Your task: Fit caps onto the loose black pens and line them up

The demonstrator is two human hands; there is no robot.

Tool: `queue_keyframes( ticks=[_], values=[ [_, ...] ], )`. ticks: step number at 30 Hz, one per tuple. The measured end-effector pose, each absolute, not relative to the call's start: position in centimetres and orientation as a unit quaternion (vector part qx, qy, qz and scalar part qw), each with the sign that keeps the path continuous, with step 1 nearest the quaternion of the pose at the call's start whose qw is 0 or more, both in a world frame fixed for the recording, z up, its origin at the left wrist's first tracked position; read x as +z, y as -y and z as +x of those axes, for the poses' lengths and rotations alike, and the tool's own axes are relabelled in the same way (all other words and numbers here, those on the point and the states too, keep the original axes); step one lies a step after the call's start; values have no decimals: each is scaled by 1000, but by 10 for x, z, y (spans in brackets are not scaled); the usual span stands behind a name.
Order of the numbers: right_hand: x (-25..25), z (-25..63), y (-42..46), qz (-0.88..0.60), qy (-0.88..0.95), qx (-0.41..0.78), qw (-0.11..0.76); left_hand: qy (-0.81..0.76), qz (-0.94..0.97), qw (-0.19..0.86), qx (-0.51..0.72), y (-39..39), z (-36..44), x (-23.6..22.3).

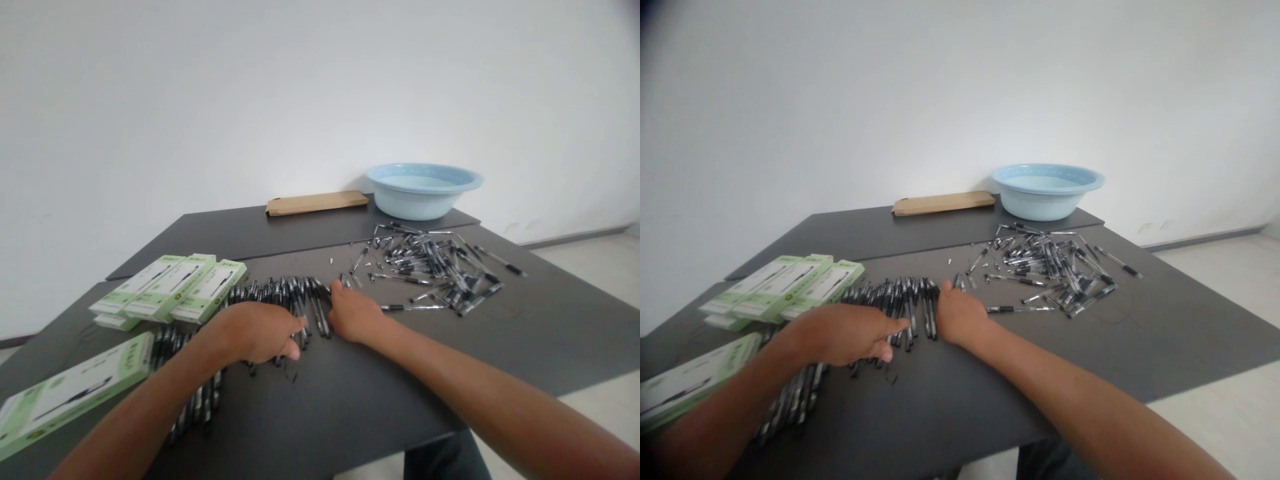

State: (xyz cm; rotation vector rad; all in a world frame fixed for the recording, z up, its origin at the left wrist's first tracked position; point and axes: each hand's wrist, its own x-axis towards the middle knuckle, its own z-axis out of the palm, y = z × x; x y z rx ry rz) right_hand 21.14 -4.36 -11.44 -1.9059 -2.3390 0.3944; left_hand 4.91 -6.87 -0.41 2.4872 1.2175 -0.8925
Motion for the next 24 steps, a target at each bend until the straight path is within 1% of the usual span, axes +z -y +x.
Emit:
queue_keyframes(
  ticks=[6, 10, 14, 24],
  values=[
    [-109, 202, 30, -607, 768, 180, 101, -413, 856, 109, -292, 70, 49, -6],
    [-106, 184, 27, -595, 772, 201, 101, -404, 865, 90, -283, 70, 47, -6],
    [-107, 172, 30, -594, 768, 208, 114, -395, 869, 93, -283, 71, 44, -6],
    [-106, 191, 31, -548, 780, 236, 190, -394, 871, 87, -280, 73, 44, -5]
  ],
)
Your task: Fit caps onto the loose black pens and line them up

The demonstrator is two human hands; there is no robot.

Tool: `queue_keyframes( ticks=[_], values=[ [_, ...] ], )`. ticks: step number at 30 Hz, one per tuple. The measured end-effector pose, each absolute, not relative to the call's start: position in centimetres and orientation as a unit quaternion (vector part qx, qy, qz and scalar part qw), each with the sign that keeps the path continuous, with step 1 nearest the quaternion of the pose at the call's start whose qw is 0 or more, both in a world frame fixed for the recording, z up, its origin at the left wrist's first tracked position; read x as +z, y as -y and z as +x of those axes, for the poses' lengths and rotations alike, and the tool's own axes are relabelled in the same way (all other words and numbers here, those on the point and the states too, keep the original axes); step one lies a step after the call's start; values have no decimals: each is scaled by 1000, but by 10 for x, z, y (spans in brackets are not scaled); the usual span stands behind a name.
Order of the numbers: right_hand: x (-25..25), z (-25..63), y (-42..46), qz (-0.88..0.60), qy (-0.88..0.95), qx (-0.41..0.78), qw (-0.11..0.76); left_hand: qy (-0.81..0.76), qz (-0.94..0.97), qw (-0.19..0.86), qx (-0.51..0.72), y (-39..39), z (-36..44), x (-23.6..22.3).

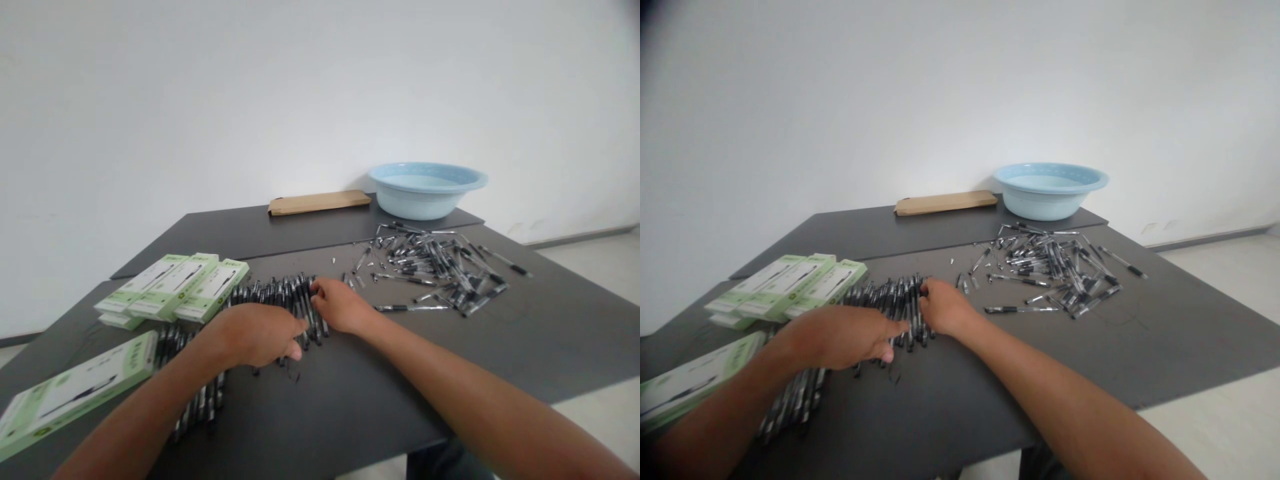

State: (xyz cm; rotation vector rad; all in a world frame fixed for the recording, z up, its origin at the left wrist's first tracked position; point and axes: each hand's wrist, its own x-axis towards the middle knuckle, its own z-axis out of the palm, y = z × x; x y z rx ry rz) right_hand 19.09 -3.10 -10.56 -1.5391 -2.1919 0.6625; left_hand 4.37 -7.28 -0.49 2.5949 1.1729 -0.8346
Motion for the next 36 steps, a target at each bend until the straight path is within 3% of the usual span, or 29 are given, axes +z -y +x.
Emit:
queue_keyframes(
  ticks=[8, 18, 28, 36],
  values=[
    [-112, 210, 19, -619, 743, 198, 162, -397, 864, 90, -297, 73, 46, -6],
    [-118, 190, 22, -575, 775, 203, 167, -402, 860, 101, -297, 75, 49, -8],
    [-125, 178, 34, -565, 800, 126, 158, -385, 865, 90, -307, 71, 55, -18],
    [-121, 184, 35, -566, 792, 158, 163, -391, 860, 95, -314, 73, 57, -15]
  ],
)
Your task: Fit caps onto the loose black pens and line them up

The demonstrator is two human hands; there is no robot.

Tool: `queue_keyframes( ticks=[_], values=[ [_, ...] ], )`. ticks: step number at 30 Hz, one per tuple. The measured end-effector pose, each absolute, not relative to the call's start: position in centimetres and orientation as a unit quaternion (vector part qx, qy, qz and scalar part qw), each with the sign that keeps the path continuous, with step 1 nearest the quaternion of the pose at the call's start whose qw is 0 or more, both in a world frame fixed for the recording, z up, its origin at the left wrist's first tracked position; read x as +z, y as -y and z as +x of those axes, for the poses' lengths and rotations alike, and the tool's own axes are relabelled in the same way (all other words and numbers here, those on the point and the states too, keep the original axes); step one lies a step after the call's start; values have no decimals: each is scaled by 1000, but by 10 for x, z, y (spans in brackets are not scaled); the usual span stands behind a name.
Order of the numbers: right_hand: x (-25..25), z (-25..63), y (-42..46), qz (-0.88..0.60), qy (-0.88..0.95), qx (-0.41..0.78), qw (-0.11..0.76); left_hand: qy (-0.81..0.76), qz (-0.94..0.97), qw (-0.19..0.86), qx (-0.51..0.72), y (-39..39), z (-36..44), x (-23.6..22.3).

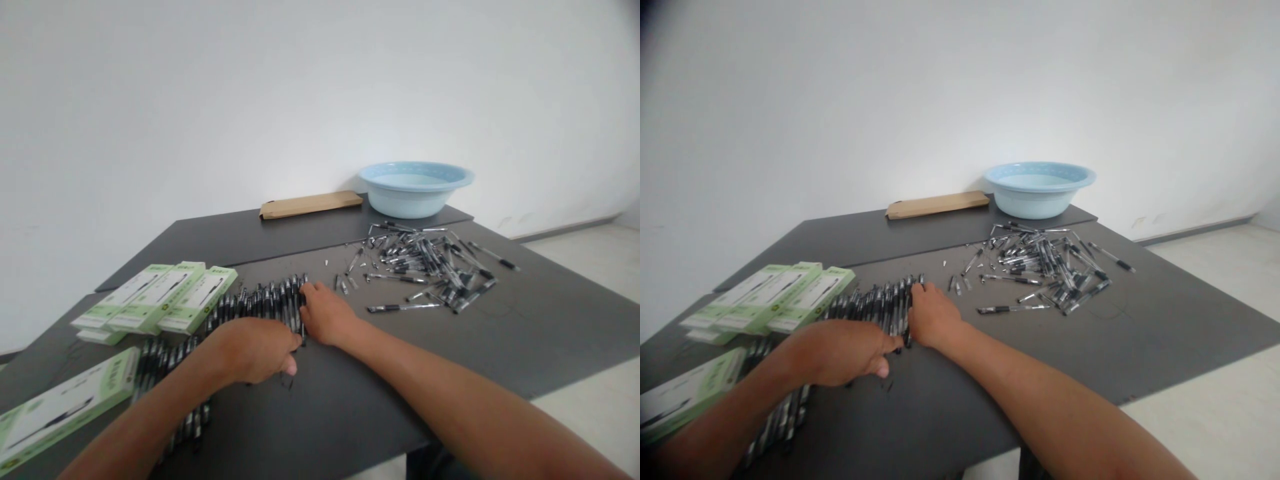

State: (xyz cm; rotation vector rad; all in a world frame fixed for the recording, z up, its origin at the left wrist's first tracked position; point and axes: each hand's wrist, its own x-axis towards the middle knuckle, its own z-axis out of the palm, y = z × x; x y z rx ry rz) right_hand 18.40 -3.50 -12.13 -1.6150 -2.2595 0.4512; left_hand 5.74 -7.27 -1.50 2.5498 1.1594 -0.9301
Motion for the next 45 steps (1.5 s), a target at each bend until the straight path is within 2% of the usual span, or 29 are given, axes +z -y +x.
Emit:
queue_keyframes(
  ticks=[6, 12, 15, 18, 22, 32, 35, 41, 45],
  values=[
    [-110, 204, 20, -580, 773, 176, 187, -392, 858, 106, -314, 70, 57, -16],
    [-71, 261, -16, -625, 726, 118, 263, -400, 853, 111, -317, 69, 56, -17],
    [-56, 292, -26, -623, 732, 86, 262, -405, 850, 113, -316, 68, 56, -18],
    [-57, 317, -26, -583, 778, 89, 217, -406, 846, 114, -325, 67, 56, -20],
    [-72, 343, -20, -509, 831, 163, 156, -403, 847, 118, -326, 64, 56, -23],
    [-74, 353, -7, -499, 840, 213, 6, -407, 844, 117, -328, 63, 57, -27],
    [-79, 342, -8, -509, 841, 182, 24, -409, 840, 116, -336, 64, 58, -26],
    [-92, 328, -17, -557, 815, 113, 113, -405, 850, 113, -318, 63, 57, -25],
    [-98, 323, -20, -579, 798, 100, 135, -413, 844, 120, -319, 62, 58, -24]
  ],
)
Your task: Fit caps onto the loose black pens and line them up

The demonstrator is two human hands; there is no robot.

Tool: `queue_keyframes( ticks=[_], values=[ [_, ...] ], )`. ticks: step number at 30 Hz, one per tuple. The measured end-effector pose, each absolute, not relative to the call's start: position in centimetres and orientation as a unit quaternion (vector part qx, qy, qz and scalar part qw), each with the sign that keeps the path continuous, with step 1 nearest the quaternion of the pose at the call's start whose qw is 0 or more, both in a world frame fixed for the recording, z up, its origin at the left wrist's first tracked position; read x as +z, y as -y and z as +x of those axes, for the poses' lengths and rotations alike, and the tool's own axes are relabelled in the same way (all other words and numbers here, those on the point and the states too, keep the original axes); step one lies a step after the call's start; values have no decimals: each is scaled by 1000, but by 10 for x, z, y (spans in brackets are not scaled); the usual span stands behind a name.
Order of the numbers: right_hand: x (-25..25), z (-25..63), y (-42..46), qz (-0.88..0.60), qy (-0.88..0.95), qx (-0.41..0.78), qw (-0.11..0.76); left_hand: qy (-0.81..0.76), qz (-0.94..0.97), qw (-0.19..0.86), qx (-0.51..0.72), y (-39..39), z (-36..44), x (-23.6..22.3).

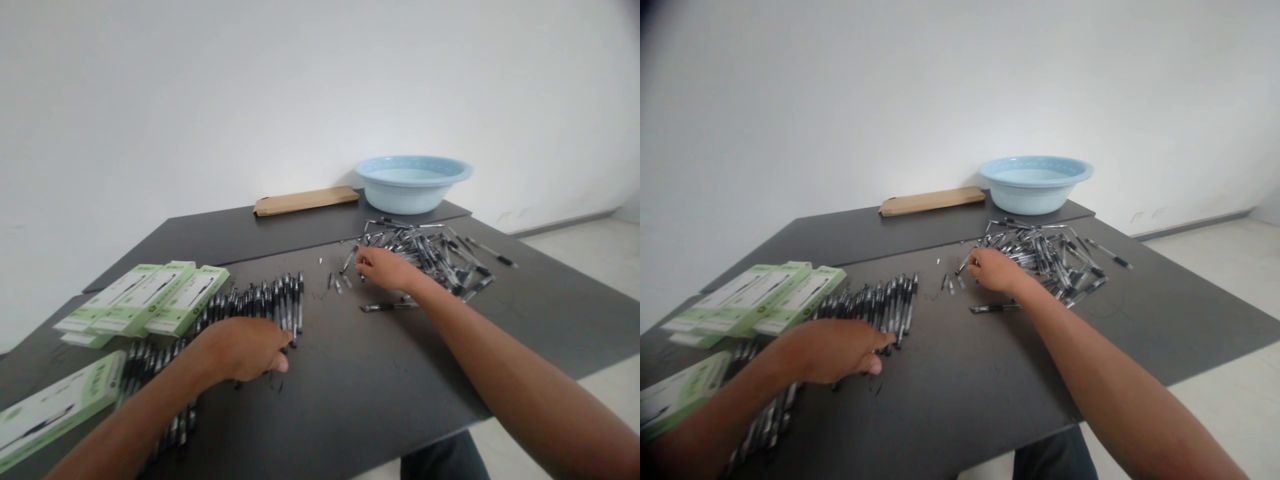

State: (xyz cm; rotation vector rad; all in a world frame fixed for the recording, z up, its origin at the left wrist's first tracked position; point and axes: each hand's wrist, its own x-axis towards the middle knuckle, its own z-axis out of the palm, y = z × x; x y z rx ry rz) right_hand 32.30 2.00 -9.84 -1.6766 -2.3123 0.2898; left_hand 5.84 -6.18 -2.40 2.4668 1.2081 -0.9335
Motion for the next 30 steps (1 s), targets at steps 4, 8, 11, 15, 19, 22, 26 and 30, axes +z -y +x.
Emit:
queue_keyframes(
  ticks=[4, 8, 11, 15, 19, 22, 26, 30],
  values=[
    [-102, 320, -21, -580, 792, 99, 161, -411, 850, 119, -309, 59, 57, -24],
    [-104, 321, -23, -593, 781, 85, 175, -409, 847, 113, -321, 56, 57, -26],
    [-106, 322, -25, -606, 772, 75, 175, -408, 847, 105, -325, 56, 58, -26],
    [-108, 324, -29, -614, 767, 70, 169, -408, 846, 106, -327, 57, 59, -25],
    [-110, 325, -32, -613, 771, 69, 157, -412, 843, 105, -328, 58, 59, -25],
    [-110, 321, -31, -607, 777, 67, 148, -415, 845, 101, -321, 58, 57, -26],
    [-109, 311, -25, -600, 786, 63, 137, -419, 846, 103, -314, 57, 55, -27],
    [-109, 300, -18, -594, 793, 60, 124, -422, 846, 113, -305, 57, 55, -26]
  ],
)
